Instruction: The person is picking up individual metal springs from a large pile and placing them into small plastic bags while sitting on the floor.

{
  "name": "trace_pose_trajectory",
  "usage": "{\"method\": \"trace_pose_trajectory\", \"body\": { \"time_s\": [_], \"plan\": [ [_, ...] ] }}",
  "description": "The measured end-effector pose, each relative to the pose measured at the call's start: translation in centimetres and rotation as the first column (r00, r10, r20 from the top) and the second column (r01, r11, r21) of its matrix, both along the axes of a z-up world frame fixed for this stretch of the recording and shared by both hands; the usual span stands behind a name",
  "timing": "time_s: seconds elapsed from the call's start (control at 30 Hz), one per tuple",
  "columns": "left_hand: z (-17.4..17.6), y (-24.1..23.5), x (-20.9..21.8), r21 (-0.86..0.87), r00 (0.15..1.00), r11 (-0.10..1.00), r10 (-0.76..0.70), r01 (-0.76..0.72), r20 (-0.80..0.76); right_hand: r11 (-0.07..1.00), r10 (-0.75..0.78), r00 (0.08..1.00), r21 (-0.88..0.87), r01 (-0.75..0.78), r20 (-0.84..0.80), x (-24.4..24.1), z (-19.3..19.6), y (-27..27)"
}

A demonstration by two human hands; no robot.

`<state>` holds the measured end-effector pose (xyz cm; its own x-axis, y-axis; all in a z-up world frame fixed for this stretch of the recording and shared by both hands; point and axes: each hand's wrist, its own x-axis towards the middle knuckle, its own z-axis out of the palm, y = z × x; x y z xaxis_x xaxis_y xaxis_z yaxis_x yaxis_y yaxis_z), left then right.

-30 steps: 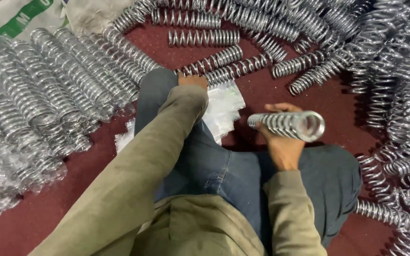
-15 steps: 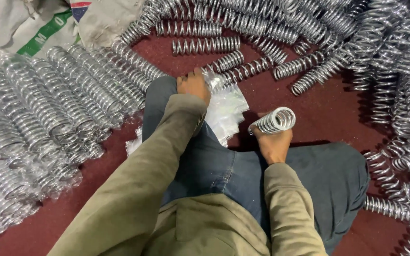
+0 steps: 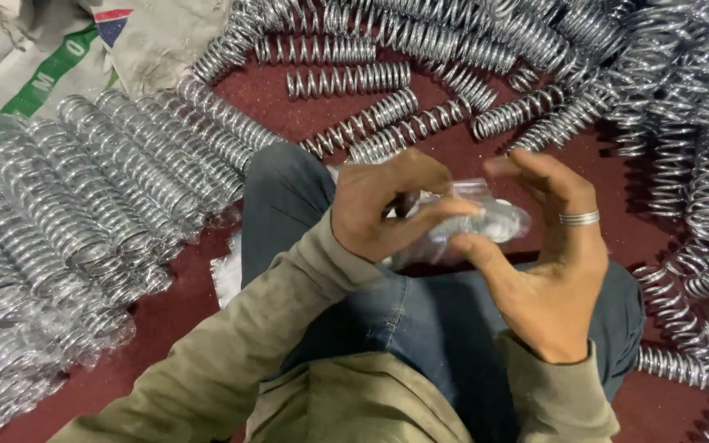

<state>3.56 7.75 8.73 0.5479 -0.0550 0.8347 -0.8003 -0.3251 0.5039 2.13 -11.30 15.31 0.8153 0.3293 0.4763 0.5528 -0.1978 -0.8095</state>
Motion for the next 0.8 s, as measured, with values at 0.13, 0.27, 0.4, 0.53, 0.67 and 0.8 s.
{"method": "trace_pose_trajectory", "body": {
  "time_s": [0.13, 0.27, 0.4, 0.53, 0.67, 0.8],
  "plan": [
    [1.9, -1.0, -1.9, 0.146, 0.91, 0.981, 0.171, -0.125, -0.376, 0.956, -0.251, 0.966, -0.14, 0.258, 0.069, 0.0, -0.7, -1.9],
    [1.1, 1.5, -5.8, -0.443, 0.273, 0.612, -0.738, 0.655, -0.617, 0.831, -0.544, 0.837, -0.093, 0.548, 0.06, -1.8, -4.1, -4.3],
    [0.4, -3.4, -8.2, -0.775, 0.155, 0.528, -0.847, 0.347, -0.508, 0.864, -0.499, 0.851, -0.011, 0.504, -0.164, -4.8, -6.3, -4.0],
    [-2.5, -7.4, -8.7, -0.621, 0.423, 0.784, -0.568, 0.015, -0.706, 0.911, -0.411, 0.853, -0.124, 0.393, -0.32, -6.2, -6.1, -2.8],
    [-3.5, -7.4, -8.9, -0.832, 0.0, 0.549, -0.835, 0.083, -0.551, 0.874, -0.27, 0.686, 0.128, 0.469, -0.675, -6.6, -7.0, -4.9],
    [-6.6, -5.8, -6.2, -0.676, 0.113, 0.654, -0.742, 0.34, -0.661, 0.883, -0.006, 0.607, 0.281, 0.377, -0.794, -5.7, -8.0, -5.2]
  ]
}}
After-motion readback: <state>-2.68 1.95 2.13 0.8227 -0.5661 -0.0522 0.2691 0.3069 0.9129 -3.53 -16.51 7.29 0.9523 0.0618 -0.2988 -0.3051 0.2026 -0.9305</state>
